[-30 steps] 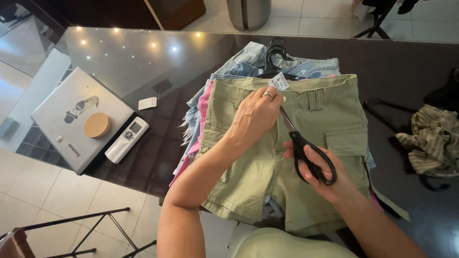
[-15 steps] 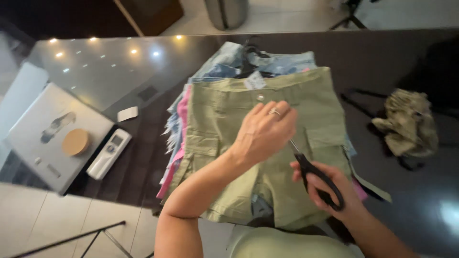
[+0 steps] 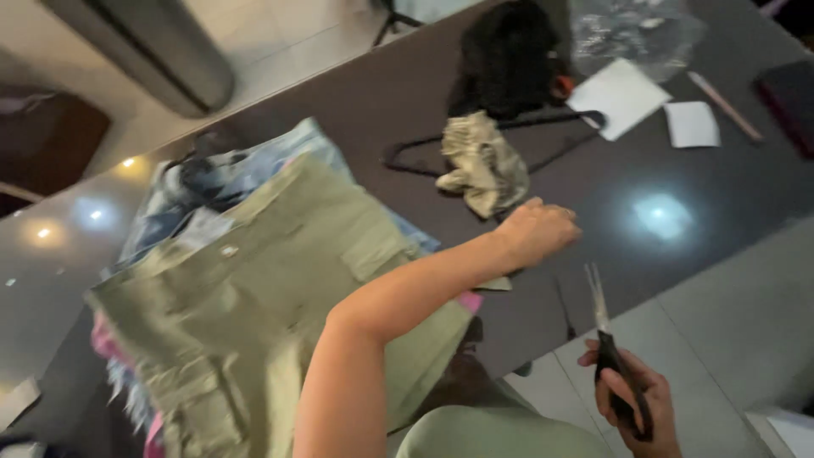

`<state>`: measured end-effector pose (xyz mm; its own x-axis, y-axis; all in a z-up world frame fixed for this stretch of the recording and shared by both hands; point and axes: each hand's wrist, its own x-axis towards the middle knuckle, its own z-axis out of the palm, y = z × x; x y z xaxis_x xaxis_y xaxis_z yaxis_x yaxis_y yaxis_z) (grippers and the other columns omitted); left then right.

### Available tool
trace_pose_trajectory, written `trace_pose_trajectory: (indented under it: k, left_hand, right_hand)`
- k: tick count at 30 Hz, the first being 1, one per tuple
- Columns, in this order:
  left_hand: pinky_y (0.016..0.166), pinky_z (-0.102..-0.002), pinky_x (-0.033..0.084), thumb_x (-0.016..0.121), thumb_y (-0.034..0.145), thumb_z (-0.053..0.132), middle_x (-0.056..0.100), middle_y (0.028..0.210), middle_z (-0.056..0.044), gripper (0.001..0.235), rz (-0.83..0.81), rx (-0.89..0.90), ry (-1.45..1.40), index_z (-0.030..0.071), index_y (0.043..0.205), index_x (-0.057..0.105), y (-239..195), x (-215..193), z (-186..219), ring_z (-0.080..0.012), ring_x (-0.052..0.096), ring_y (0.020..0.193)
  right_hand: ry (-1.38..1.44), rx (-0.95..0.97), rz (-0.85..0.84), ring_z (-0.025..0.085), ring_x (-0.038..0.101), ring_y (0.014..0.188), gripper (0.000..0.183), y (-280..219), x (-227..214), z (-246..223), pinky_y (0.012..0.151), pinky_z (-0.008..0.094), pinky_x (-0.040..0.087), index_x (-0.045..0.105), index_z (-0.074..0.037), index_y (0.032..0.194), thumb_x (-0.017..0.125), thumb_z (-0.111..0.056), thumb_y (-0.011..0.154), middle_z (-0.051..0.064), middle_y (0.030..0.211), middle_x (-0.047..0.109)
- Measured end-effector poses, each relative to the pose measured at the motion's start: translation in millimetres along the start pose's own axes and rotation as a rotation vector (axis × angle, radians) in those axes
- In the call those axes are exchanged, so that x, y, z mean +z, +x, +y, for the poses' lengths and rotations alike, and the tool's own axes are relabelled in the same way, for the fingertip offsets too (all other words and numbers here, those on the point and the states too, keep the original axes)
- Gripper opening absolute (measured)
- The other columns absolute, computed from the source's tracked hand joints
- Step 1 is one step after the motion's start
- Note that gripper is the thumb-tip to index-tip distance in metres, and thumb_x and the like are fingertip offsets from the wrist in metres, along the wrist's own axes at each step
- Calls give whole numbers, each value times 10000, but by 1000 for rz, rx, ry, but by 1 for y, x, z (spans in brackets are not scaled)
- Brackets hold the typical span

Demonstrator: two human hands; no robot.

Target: Removing a hanger from shorts and trimming tags or loose threads with scissors

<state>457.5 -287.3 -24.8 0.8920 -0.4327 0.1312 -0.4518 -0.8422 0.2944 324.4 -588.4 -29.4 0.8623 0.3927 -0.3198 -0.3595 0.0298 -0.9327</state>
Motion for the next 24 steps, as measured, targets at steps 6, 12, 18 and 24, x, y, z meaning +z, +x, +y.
trace_pose_trajectory:
  k: [6,12,18,24]
  left_hand:
    - [768,-444,473,675,753,54,695,878,-7,196,23,-28,133,246,788,692,37,28,-16,-273,697,831]
    - [499,-492,457,675,649,-157,551,706,-87,433,223,-5,24,70,973,500,12,-3,-9,-358,619,657]
    - [733,-390,597,641,902,-142,703,1108,-146,370,311,-3,161,28,1230,637,-105,-63,6,-293,705,884]
    - [943,-494,523,537,876,-80,672,1269,-176,404,652,-310,185,38,1234,680,-267,-148,-39,-372,654,1191]
  right_hand:
    - [-112,100,-1,212,369,369,336,-3,-2,-23,941,461,520,730,109,1183,605,-128,981,119,454,471]
    - [-91,148,117,224,287,401,401,8,11,-42,393,392,207,615,142,1350,534,-46,1006,299,1061,673]
    - [-176,125,-15,312,368,517,349,24,43,-45,442,460,267,579,119,1348,532,13,1019,285,1155,649]
    - [-306,29,-269,256,363,519,295,27,105,-53,479,406,298,685,36,1252,612,-88,995,185,584,458]
